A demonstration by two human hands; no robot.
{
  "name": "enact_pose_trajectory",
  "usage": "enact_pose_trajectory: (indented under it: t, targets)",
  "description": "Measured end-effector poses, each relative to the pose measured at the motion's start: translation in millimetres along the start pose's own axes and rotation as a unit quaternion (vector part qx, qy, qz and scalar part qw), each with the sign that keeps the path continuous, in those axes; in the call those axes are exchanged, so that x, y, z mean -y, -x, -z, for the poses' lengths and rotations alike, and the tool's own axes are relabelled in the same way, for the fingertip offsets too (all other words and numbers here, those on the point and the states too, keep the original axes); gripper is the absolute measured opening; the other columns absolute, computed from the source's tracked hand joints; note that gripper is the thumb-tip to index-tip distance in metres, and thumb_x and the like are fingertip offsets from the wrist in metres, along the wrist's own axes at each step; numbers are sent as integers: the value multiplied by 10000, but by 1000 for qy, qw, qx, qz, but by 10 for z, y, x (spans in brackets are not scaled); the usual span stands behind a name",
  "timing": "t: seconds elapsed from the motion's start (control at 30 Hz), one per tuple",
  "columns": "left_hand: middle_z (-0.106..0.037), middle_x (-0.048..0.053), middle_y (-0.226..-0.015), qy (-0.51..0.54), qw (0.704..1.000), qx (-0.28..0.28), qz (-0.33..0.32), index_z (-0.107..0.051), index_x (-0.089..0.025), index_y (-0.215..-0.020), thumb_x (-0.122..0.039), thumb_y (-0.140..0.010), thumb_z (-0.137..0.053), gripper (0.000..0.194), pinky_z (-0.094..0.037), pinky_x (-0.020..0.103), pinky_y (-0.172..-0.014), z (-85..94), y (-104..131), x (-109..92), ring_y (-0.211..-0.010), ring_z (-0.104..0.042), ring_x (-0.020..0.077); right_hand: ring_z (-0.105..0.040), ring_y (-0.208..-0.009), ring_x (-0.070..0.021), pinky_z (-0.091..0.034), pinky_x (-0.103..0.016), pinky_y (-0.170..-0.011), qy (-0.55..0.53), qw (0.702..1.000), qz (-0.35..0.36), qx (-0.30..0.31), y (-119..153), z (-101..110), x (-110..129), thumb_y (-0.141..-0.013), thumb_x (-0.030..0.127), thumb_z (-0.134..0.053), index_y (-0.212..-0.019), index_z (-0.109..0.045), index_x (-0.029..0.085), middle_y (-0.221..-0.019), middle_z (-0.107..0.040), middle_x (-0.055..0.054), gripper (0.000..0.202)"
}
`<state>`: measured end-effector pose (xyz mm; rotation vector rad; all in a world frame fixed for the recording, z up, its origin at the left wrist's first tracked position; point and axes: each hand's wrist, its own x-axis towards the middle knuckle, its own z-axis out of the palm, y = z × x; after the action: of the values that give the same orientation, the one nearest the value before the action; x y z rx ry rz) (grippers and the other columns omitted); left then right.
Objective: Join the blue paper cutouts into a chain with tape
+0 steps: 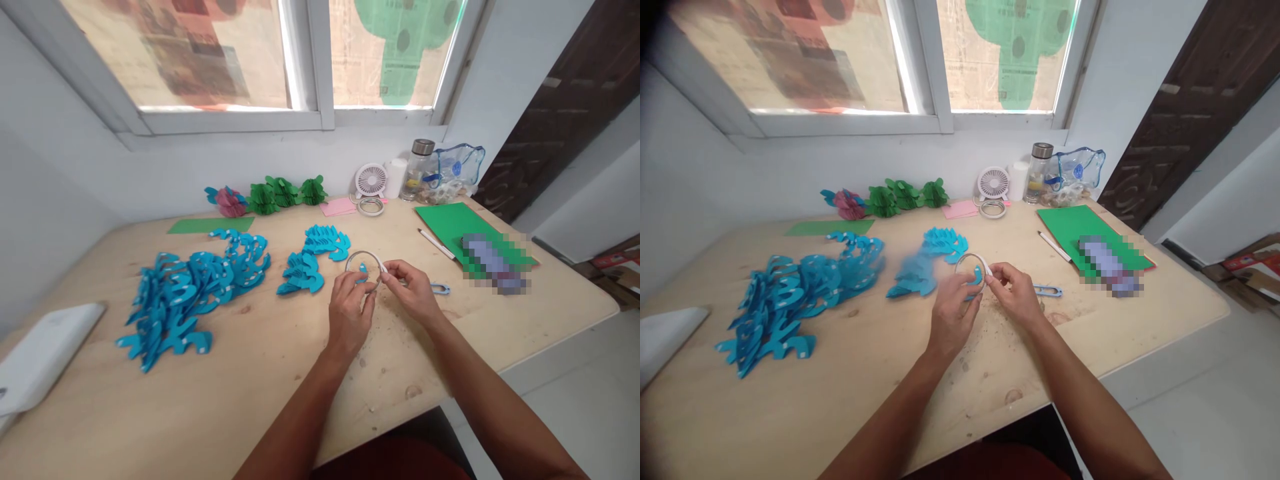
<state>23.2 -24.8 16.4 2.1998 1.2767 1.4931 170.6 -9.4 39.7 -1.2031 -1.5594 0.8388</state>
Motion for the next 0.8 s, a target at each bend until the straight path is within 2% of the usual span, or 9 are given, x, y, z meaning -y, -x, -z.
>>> enact_pose_trajectory:
  t: [0.23, 0.47, 0.57, 0.67, 0.73, 0.8]
  targets:
    - [-602, 76, -987, -7, 1000, 15, -9, -599, -189, -848, -142, -797, -509, 113, -436, 399, -873, -6, 9, -6, -1001, -513, 213, -552, -678, -164, -417, -274, -661, 25, 997, 21, -71, 11, 39, 31, -786, 358, -569, -744, -651, 209, -694, -635, -15, 176]
    - [-619, 71, -920, -19, 998, 59, -26, -606, -191, -808, -134, -788, -513, 112, -441, 385, -835, -24, 11, -66, -954, -526, 211, -545, -644, -140, -436, -268, -638, -94, 989, -25, -107, -7, 71, 89, -797, 382, -554, -743, -626, 211, -663, -613, -4, 193]
    - [-628, 79, -907, 0, 997, 78, -30, -611, -186, -858, -176, -781, -540, 105, -447, 385, -810, -6, 17, -116, -919, -545, 215, -533, -634, -136, -428, -263, -623, -136, 984, -27, -113, -10, 92, 73, -789, 387, -567, -744, -633, 210, -658, -607, -3, 194]
    - [-627, 88, -914, 44, 999, 14, -17, -590, -179, -939, -214, -787, -543, 163, -455, 380, -810, 61, 10, -176, -903, -560, 211, -522, -621, -134, -421, -261, -608, -180, 979, -36, -89, -2, 122, 47, -780, 398, -578, -747, -640, 211, -658, -592, 0, 200]
    - [-618, 90, -934, 60, 996, -60, 11, -573, -176, -960, -213, -797, -527, 174, -450, 378, -832, 119, -6, -205, -927, -561, 208, -524, -617, -135, -420, -259, -599, -191, 979, -42, -51, 10, 142, 54, -779, 402, -581, -749, -644, 211, -664, -592, 0, 203]
    - [-604, 103, -1009, 70, 993, -91, 34, -550, -170, -1024, -227, -796, -534, 236, -430, 389, -877, 163, -27, -214, -1000, -544, 216, -536, -643, -143, -424, -262, -619, -175, 984, -35, -7, 23, 156, 92, -781, 397, -578, -746, -649, 209, -685, -605, -8, 204]
